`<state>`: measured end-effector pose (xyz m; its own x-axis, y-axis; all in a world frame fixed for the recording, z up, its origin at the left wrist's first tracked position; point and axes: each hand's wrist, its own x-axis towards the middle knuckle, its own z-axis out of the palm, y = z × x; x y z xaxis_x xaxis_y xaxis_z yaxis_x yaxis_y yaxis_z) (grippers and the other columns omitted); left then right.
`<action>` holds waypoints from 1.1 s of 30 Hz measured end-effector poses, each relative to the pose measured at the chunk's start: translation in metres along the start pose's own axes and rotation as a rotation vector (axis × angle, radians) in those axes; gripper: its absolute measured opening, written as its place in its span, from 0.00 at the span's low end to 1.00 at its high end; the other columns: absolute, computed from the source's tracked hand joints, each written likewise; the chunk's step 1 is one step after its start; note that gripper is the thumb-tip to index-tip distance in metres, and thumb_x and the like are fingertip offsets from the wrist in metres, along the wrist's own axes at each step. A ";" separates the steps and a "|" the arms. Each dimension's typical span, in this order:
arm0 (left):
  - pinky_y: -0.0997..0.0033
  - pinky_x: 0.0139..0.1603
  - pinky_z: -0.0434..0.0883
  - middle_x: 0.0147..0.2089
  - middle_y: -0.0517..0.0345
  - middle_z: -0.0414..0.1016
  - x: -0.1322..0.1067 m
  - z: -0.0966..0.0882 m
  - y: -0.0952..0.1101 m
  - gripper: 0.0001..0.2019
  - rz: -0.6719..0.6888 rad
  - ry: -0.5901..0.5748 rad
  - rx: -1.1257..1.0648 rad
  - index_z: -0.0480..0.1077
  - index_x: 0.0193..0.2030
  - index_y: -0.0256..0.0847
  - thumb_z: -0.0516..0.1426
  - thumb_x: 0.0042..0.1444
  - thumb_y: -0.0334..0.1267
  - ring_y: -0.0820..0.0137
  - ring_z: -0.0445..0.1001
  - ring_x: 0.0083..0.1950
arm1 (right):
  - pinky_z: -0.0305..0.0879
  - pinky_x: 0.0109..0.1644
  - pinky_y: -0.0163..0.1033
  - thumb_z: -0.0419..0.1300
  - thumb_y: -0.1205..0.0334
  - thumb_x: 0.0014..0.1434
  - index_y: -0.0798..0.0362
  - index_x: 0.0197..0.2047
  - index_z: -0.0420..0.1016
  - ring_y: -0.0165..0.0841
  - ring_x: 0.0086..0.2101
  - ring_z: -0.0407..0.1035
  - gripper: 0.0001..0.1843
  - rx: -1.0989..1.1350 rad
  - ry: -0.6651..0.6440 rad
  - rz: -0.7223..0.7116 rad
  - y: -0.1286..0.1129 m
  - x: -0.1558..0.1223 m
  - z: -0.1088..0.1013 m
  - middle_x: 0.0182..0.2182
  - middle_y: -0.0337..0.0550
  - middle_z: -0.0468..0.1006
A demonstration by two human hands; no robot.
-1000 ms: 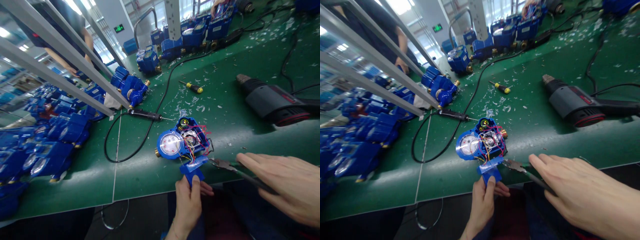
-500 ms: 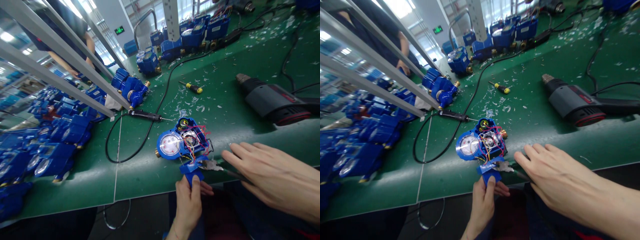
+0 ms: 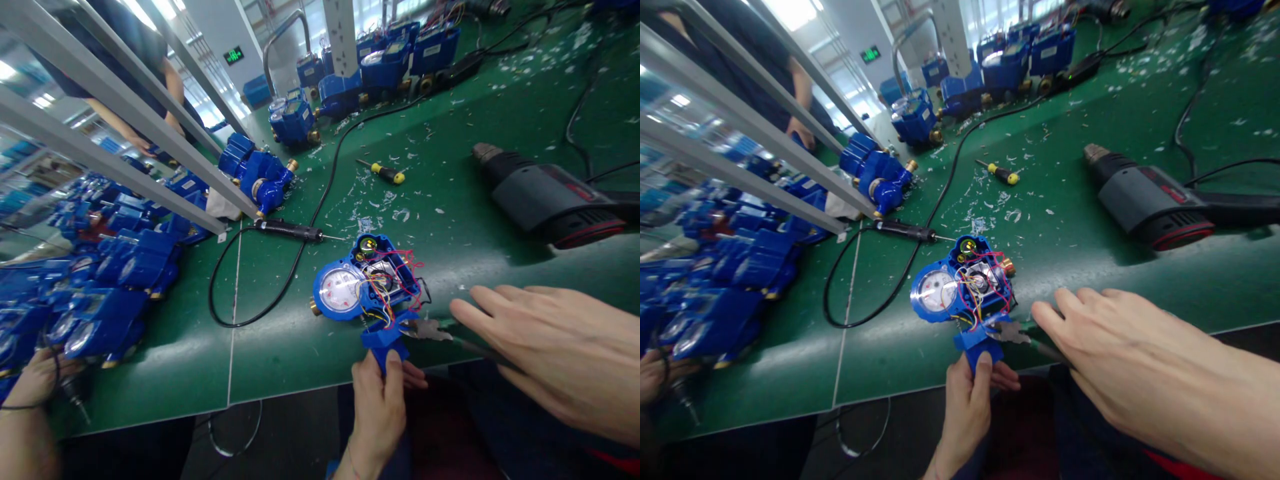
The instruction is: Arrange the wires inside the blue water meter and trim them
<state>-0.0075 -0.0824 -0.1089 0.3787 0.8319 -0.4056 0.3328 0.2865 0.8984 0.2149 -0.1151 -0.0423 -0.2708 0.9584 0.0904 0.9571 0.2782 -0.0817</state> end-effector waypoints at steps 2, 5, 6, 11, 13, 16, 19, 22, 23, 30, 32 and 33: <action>0.72 0.31 0.77 0.28 0.48 0.82 -0.001 -0.001 -0.001 0.25 0.007 0.006 0.009 0.71 0.33 0.35 0.45 0.68 0.53 0.67 0.82 0.28 | 0.54 0.32 0.41 0.50 0.72 0.50 0.52 0.41 0.67 0.37 0.25 0.66 0.14 -0.021 -0.004 -0.014 0.001 0.000 0.000 0.28 0.44 0.70; 0.72 0.32 0.77 0.28 0.49 0.81 -0.002 -0.001 -0.002 0.25 0.015 0.013 0.021 0.71 0.33 0.35 0.45 0.69 0.53 0.67 0.82 0.28 | 0.52 0.31 0.40 0.50 0.72 0.51 0.51 0.41 0.66 0.36 0.24 0.65 0.14 -0.019 -0.022 -0.014 0.002 0.000 0.001 0.28 0.43 0.69; 0.72 0.32 0.77 0.29 0.49 0.82 -0.002 -0.002 -0.002 0.25 0.016 0.014 0.025 0.71 0.34 0.35 0.45 0.69 0.53 0.67 0.82 0.28 | 0.52 0.31 0.40 0.50 0.72 0.50 0.51 0.41 0.66 0.36 0.24 0.65 0.14 -0.013 -0.026 -0.016 0.002 0.000 0.001 0.28 0.43 0.69; 0.72 0.32 0.77 0.28 0.50 0.82 -0.001 -0.001 -0.001 0.24 0.008 0.014 0.024 0.71 0.33 0.36 0.45 0.68 0.53 0.67 0.82 0.27 | 0.52 0.31 0.41 0.49 0.72 0.51 0.51 0.41 0.67 0.36 0.24 0.65 0.15 0.011 -0.014 -0.035 0.003 0.001 0.003 0.28 0.43 0.69; 0.72 0.31 0.77 0.28 0.50 0.82 0.000 -0.001 0.000 0.24 0.010 0.013 0.015 0.71 0.33 0.37 0.45 0.68 0.52 0.67 0.82 0.27 | 0.52 0.30 0.41 0.49 0.71 0.51 0.51 0.42 0.67 0.37 0.24 0.66 0.15 0.007 -0.013 -0.039 0.003 0.001 0.003 0.29 0.44 0.70; 0.72 0.32 0.77 0.28 0.50 0.82 0.000 0.000 0.000 0.24 0.016 0.012 0.032 0.71 0.33 0.37 0.45 0.69 0.51 0.67 0.82 0.27 | 0.51 0.29 0.41 0.49 0.72 0.50 0.51 0.42 0.68 0.37 0.23 0.66 0.16 -0.012 -0.018 -0.027 0.003 0.001 0.002 0.29 0.44 0.71; 0.70 0.36 0.77 0.28 0.51 0.82 -0.001 -0.002 -0.001 0.23 0.035 0.007 0.093 0.72 0.33 0.38 0.45 0.69 0.49 0.67 0.82 0.28 | 0.50 0.27 0.39 0.50 0.73 0.48 0.51 0.42 0.68 0.36 0.20 0.66 0.18 -0.019 -0.011 -0.030 0.002 0.001 0.003 0.26 0.43 0.71; 0.69 0.38 0.77 0.28 0.51 0.82 -0.002 -0.004 -0.002 0.23 0.064 0.005 0.174 0.73 0.34 0.38 0.44 0.69 0.48 0.65 0.82 0.30 | 0.49 0.24 0.39 0.49 0.73 0.48 0.52 0.43 0.69 0.36 0.18 0.66 0.19 -0.020 -0.017 -0.041 0.002 -0.001 0.005 0.25 0.43 0.72; 0.69 0.38 0.77 0.28 0.51 0.82 -0.003 -0.005 -0.003 0.23 0.071 0.004 0.199 0.73 0.34 0.39 0.44 0.69 0.48 0.65 0.82 0.31 | 0.48 0.23 0.39 0.49 0.73 0.48 0.53 0.44 0.70 0.36 0.17 0.66 0.20 -0.021 -0.024 -0.047 0.002 -0.001 0.005 0.25 0.44 0.72; 0.69 0.36 0.77 0.30 0.49 0.82 -0.004 -0.009 -0.004 0.22 0.076 -0.033 0.254 0.73 0.35 0.38 0.44 0.69 0.46 0.64 0.82 0.31 | 0.49 0.20 0.37 0.53 0.75 0.45 0.59 0.46 0.73 0.34 0.15 0.66 0.23 0.065 -0.139 -0.144 0.004 0.007 0.002 0.19 0.40 0.72; 0.70 0.36 0.77 0.29 0.50 0.82 -0.004 -0.010 -0.005 0.22 0.074 -0.033 0.247 0.74 0.35 0.38 0.44 0.69 0.46 0.65 0.82 0.31 | 0.51 0.20 0.37 0.53 0.76 0.46 0.59 0.45 0.73 0.33 0.15 0.66 0.22 0.073 -0.137 -0.127 0.002 0.009 0.004 0.18 0.39 0.72; 0.70 0.36 0.77 0.29 0.50 0.82 -0.003 -0.011 -0.005 0.22 0.074 -0.031 0.244 0.74 0.35 0.38 0.44 0.69 0.46 0.65 0.82 0.31 | 0.52 0.20 0.37 0.53 0.77 0.47 0.59 0.45 0.73 0.33 0.15 0.67 0.21 0.074 -0.129 -0.117 0.001 0.009 0.005 0.19 0.39 0.72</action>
<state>-0.0196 -0.0815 -0.1100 0.4346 0.8305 -0.3484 0.5004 0.0989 0.8601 0.2126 -0.1063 -0.0465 -0.3953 0.9182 -0.0237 0.9093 0.3876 -0.1513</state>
